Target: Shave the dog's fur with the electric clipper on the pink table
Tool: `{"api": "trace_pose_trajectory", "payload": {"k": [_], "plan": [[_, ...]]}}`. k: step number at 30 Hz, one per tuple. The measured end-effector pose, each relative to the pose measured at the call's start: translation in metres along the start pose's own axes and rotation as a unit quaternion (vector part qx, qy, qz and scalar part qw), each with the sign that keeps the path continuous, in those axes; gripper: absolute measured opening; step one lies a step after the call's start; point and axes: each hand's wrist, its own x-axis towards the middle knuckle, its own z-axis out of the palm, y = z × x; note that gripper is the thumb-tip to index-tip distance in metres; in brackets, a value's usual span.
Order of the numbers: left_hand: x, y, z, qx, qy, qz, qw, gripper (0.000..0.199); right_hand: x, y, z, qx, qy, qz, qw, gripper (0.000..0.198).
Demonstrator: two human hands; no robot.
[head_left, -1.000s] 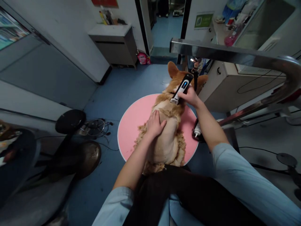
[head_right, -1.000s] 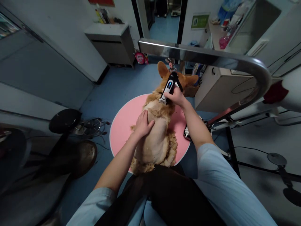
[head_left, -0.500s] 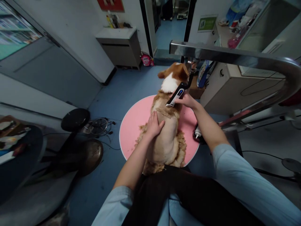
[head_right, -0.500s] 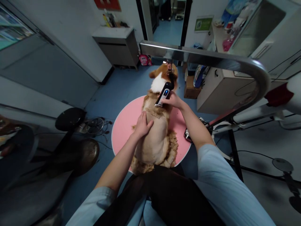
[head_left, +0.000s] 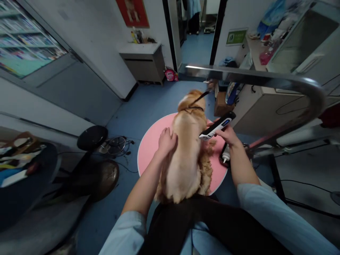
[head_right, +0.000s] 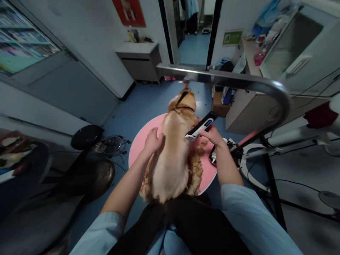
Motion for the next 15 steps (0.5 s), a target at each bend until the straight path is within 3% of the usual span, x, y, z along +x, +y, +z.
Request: {"api": "trace_pose_trajectory", "payload": {"k": [3, 7, 10, 15], "plan": [[0.005, 0.028, -0.006, -0.003, 0.004, 0.037, 0.999, 0.063, -0.008, 0.017, -0.008, 0.05, 0.07, 0.001, 0.996, 0.07], [0.004, 0.055, 0.003, 0.028, -0.095, 0.024, 0.995, 0.094, 0.019, 0.027, -0.014, 0.036, 0.154, -0.017, 0.987, 0.064], [-0.004, 0.05, 0.01, 0.047, -0.134, -0.004, 0.99, 0.112, 0.053, 0.029, -0.012, -0.017, 0.209, -0.021, 0.978, 0.048], [-0.015, 0.021, 0.009, 0.028, -0.16, -0.01, 0.987, 0.122, 0.105, 0.025, 0.008, -0.044, 0.15, -0.03, 0.987, 0.036]]}}
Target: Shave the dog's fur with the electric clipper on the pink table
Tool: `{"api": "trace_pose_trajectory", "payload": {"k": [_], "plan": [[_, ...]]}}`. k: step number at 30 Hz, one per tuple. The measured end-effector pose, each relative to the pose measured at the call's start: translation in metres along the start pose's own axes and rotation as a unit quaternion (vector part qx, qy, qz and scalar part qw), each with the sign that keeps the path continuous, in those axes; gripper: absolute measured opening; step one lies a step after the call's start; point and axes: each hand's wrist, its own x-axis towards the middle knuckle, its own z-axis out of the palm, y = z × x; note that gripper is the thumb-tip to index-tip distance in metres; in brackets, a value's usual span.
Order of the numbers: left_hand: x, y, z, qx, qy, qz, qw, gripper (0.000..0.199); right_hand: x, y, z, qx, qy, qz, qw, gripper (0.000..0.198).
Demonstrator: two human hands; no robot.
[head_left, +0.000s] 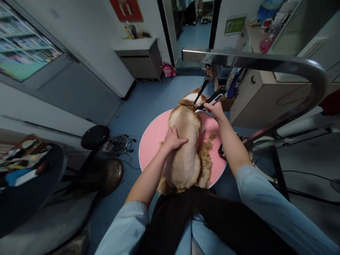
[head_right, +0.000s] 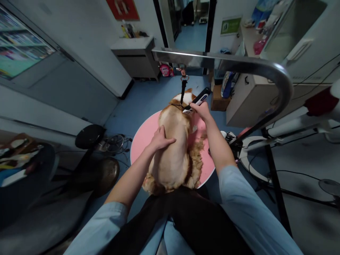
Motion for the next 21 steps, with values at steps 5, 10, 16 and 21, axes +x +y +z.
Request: {"api": "trace_pose_trajectory", "payload": {"k": [5, 10, 16, 21], "plan": [[-0.004, -0.021, 0.007, -0.028, 0.014, 0.038, 0.999, 0.123, 0.012, 0.002, 0.034, -0.051, -0.097, -0.022, 0.994, 0.034], [-0.011, -0.031, 0.012, -0.044, 0.007, 0.052, 0.998, 0.124, -0.011, 0.009, 0.032, -0.069, -0.147, -0.01, 0.987, 0.031], [-0.017, -0.031, 0.017, -0.038, -0.004, 0.056, 0.998, 0.123, -0.022, 0.017, 0.018, -0.056, -0.05, -0.006, 0.997, 0.038], [-0.016, -0.034, 0.021, -0.04, -0.011, 0.061, 0.997, 0.126, -0.032, 0.027, 0.017, -0.077, -0.073, 0.019, 0.994, 0.04]]}}
